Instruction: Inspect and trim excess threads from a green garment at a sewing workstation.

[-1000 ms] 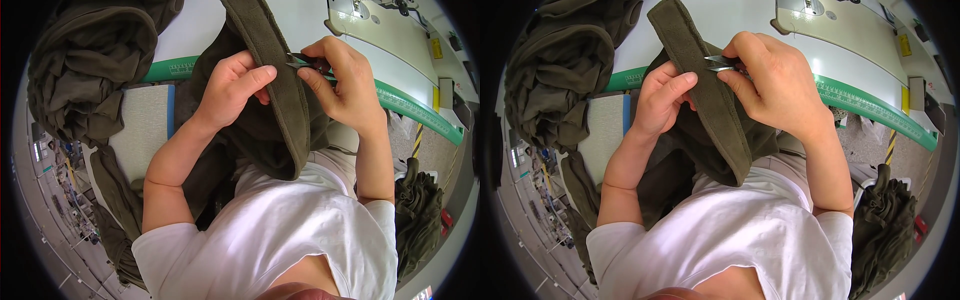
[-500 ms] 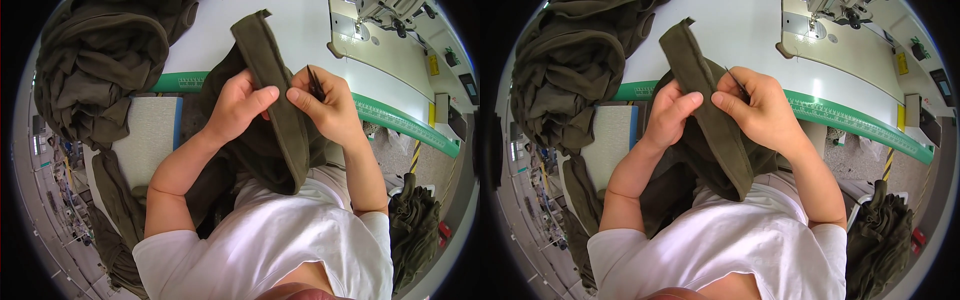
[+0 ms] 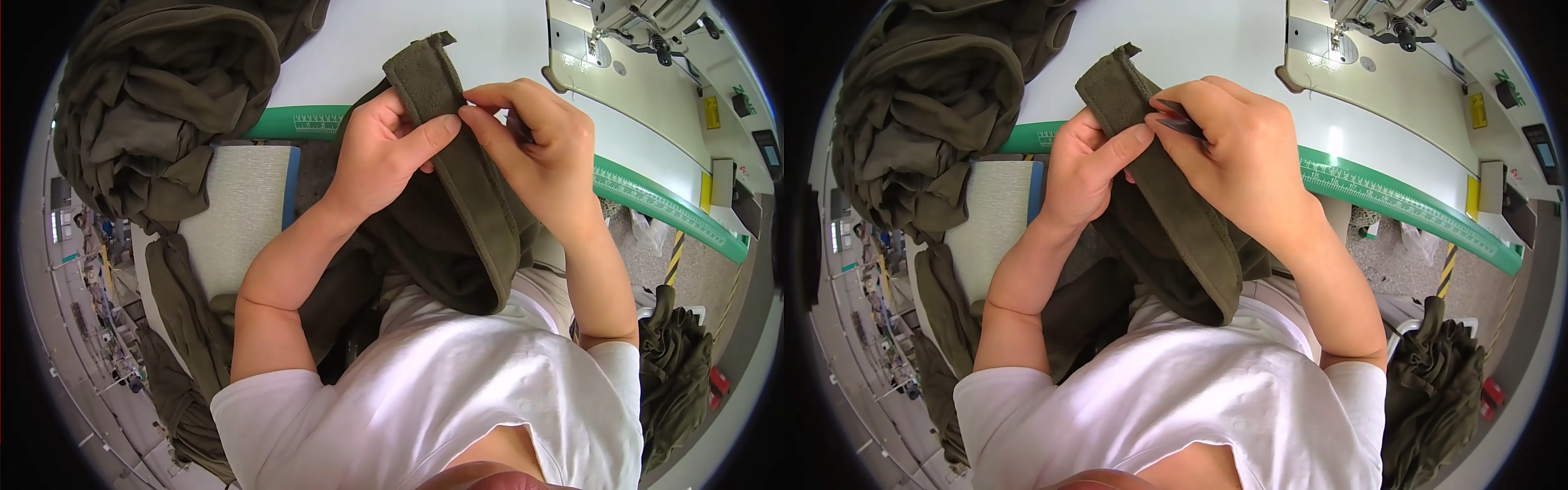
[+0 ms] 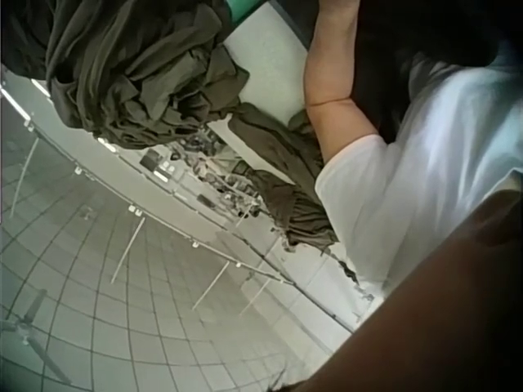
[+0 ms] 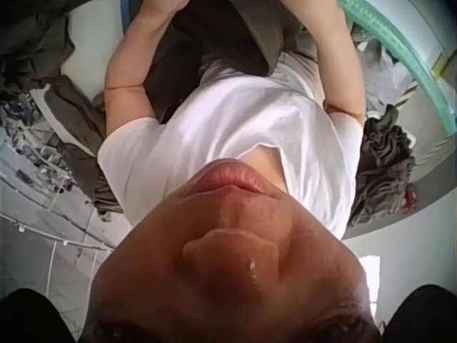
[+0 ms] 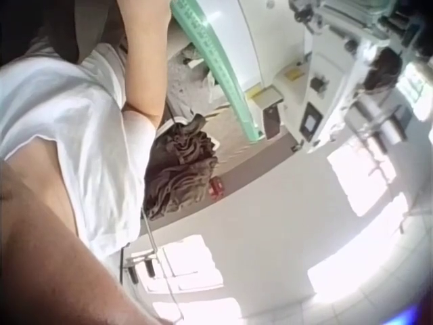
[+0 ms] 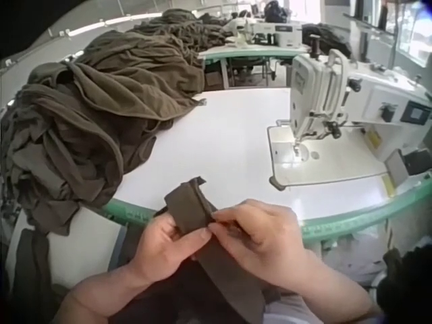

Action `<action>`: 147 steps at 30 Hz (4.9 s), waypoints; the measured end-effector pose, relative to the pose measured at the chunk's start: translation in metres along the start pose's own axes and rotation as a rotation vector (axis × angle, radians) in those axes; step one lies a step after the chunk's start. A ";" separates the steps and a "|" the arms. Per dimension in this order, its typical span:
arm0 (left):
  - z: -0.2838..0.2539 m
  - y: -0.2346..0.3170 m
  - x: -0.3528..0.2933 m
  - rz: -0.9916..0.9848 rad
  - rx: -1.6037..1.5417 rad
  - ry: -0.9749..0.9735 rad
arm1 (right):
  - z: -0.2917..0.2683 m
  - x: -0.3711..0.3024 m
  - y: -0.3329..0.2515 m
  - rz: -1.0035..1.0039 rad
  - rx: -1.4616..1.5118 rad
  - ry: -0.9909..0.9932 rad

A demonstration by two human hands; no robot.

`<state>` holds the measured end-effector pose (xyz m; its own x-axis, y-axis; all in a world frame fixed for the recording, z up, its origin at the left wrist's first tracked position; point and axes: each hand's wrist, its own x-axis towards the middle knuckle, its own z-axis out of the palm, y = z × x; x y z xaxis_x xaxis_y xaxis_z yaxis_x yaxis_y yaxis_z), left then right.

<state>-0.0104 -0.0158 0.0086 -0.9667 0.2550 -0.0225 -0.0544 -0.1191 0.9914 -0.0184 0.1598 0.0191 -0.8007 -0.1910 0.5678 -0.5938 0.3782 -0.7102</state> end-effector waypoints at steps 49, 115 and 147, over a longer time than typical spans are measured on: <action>-0.006 0.001 0.006 -0.155 -0.161 -0.055 | -0.028 -0.008 0.020 0.318 -0.024 -0.012; -0.003 -0.017 0.007 -0.426 0.014 -0.311 | -0.026 -0.029 0.029 0.653 0.414 0.133; 0.034 0.123 0.072 0.338 -0.592 0.217 | -0.107 -0.060 -0.003 0.486 0.909 -0.437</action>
<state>-0.0778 0.0209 0.1329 -0.9793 -0.0771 0.1872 0.1895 -0.6743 0.7137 0.0393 0.2675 0.0318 -0.8164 -0.5721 0.0789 0.0958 -0.2690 -0.9584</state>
